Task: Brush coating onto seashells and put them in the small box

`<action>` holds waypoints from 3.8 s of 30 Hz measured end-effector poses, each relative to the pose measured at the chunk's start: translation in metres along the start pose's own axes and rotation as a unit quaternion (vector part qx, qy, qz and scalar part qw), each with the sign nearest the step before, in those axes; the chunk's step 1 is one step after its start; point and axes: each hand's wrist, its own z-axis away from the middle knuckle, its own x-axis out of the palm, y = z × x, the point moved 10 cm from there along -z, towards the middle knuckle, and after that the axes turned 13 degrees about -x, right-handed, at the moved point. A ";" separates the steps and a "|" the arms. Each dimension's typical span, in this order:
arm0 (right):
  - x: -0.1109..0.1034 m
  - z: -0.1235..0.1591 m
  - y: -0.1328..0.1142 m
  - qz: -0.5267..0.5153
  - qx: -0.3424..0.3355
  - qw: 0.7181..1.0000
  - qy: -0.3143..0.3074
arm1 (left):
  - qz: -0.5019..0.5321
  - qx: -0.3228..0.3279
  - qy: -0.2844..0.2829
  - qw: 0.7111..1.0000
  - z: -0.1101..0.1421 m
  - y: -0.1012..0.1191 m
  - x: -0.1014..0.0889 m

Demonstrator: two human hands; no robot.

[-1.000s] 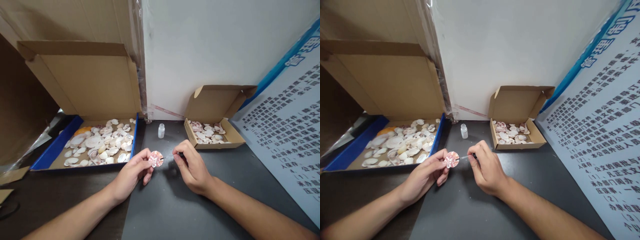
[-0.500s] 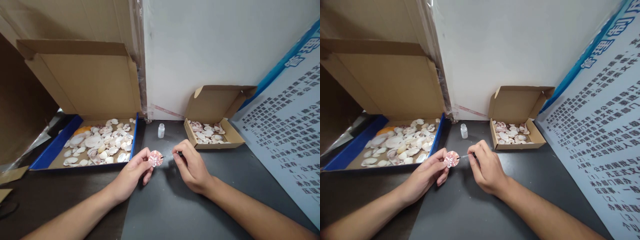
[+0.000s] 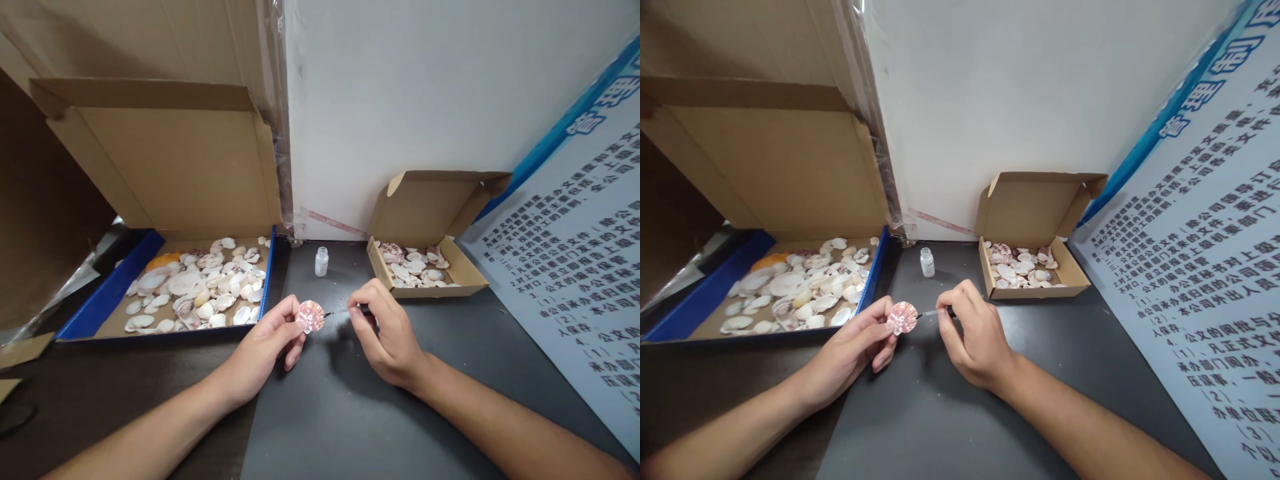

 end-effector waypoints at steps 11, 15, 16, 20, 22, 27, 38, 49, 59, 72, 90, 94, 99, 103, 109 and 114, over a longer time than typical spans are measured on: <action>0.009 0.001 -0.005 -0.014 -0.020 0.999 -0.036 | 0.024 -0.009 0.005 1.000 0.000 -0.001 0.000; 0.009 0.002 -0.005 -0.003 -0.026 0.999 -0.040 | 0.040 -0.014 0.005 0.999 0.001 0.000 0.000; 0.009 0.003 -0.005 -0.002 -0.026 0.999 -0.040 | 0.042 -0.015 0.006 0.999 0.001 0.000 0.000; 0.011 0.003 -0.003 0.005 -0.023 0.999 -0.043 | 0.048 -0.018 0.010 0.999 0.001 0.002 0.000; 0.010 0.002 -0.004 0.013 -0.025 0.999 -0.043 | 0.052 -0.019 0.014 0.998 0.001 0.002 0.000; 0.007 0.001 -0.005 0.044 -0.027 0.998 -0.042 | 0.053 -0.020 0.021 0.998 0.002 0.002 -0.001; 0.008 0.002 -0.008 0.014 -0.031 0.999 -0.035 | 0.050 -0.015 0.020 0.998 0.001 0.003 0.000; 0.001 0.002 -0.007 0.036 -0.029 0.999 -0.020 | 0.045 -0.008 0.018 0.999 0.002 0.003 -0.002; 0.007 0.002 -0.014 0.011 -0.057 0.998 -0.019 | 0.037 -0.014 0.007 0.999 0.001 0.001 0.000; 0.009 -0.001 -0.022 0.082 -0.098 0.991 -0.040 | 0.063 -0.018 0.014 0.998 0.001 0.002 0.000; 0.007 0.003 -0.013 -0.020 -0.041 0.999 -0.010 | 0.053 0.003 0.026 0.998 -0.001 0.001 -0.003; 0.014 0.004 -0.012 -0.013 -0.037 0.998 -0.041 | 0.054 0.000 0.017 0.998 -0.001 -0.001 -0.002; 0.013 0.000 -0.014 0.022 -0.050 0.997 -0.054 | 0.059 -0.005 0.016 0.998 -0.002 0.000 -0.004; 0.007 -0.001 -0.014 0.044 -0.051 0.997 -0.040 | 0.060 0.001 0.026 0.998 -0.001 0.001 -0.005; 0.007 -0.001 -0.023 0.014 -0.080 0.996 -0.029 | 0.057 -0.009 0.022 0.998 -0.001 -0.001 -0.004; 0.004 -0.002 -0.020 0.055 -0.068 0.996 -0.030 | 0.047 -0.010 0.024 0.999 -0.001 0.000 -0.003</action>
